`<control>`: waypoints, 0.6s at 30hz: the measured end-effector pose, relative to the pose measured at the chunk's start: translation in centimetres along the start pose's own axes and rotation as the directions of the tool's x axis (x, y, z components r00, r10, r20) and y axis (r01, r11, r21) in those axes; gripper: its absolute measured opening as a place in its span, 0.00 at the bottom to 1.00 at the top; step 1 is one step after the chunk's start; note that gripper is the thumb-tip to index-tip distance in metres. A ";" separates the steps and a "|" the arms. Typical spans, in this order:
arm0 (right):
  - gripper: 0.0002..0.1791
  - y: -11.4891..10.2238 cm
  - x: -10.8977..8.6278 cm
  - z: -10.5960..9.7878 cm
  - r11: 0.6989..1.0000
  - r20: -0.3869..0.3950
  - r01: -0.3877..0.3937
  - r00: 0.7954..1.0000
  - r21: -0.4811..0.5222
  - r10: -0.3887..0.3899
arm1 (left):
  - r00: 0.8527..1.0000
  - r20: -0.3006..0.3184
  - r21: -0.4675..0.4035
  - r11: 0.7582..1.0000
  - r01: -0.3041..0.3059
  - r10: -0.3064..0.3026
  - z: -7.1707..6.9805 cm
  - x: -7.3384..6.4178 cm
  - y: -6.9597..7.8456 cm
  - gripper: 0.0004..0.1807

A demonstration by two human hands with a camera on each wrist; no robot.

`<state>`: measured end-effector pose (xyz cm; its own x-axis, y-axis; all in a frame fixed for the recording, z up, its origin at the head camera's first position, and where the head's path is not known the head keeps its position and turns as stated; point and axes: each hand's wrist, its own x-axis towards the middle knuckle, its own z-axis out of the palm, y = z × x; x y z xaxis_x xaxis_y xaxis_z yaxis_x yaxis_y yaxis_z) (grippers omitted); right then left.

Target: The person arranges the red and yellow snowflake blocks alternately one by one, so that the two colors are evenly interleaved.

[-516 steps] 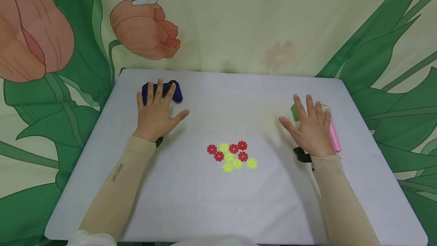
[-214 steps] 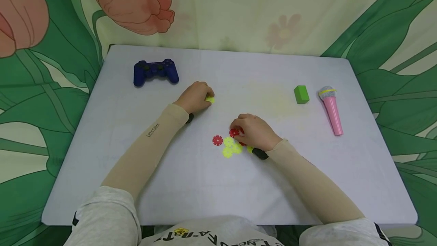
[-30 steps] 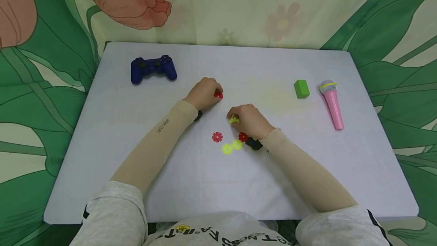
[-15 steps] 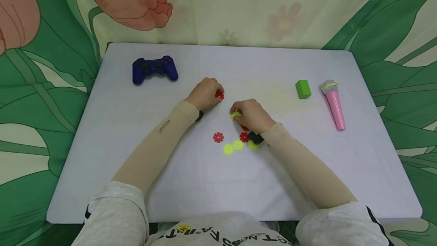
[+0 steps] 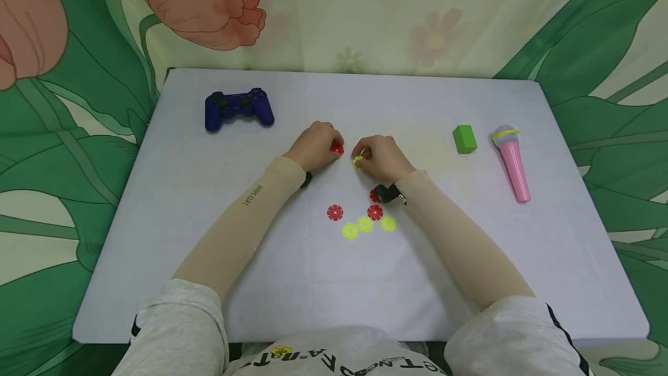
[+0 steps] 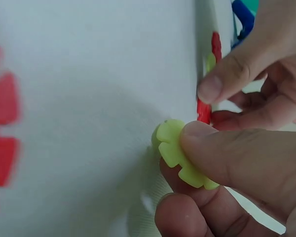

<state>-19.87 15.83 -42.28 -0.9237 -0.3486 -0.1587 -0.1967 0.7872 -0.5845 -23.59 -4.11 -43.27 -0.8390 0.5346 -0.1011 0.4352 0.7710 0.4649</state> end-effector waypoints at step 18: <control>0.07 -0.3 3.4 -0.6 0.996 -0.012 -0.082 0.997 0.033 0.083 | 1.000 -0.002 -0.003 1.000 0.004 -0.004 -0.1 -0.1 0.0 0.15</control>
<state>-23.16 14.73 -42.24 -0.9407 -0.2763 -0.1968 -0.1091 0.7958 -0.5957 -23.47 -4.17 -43.19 -0.8413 0.5311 -0.1009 0.4314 0.7720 0.4668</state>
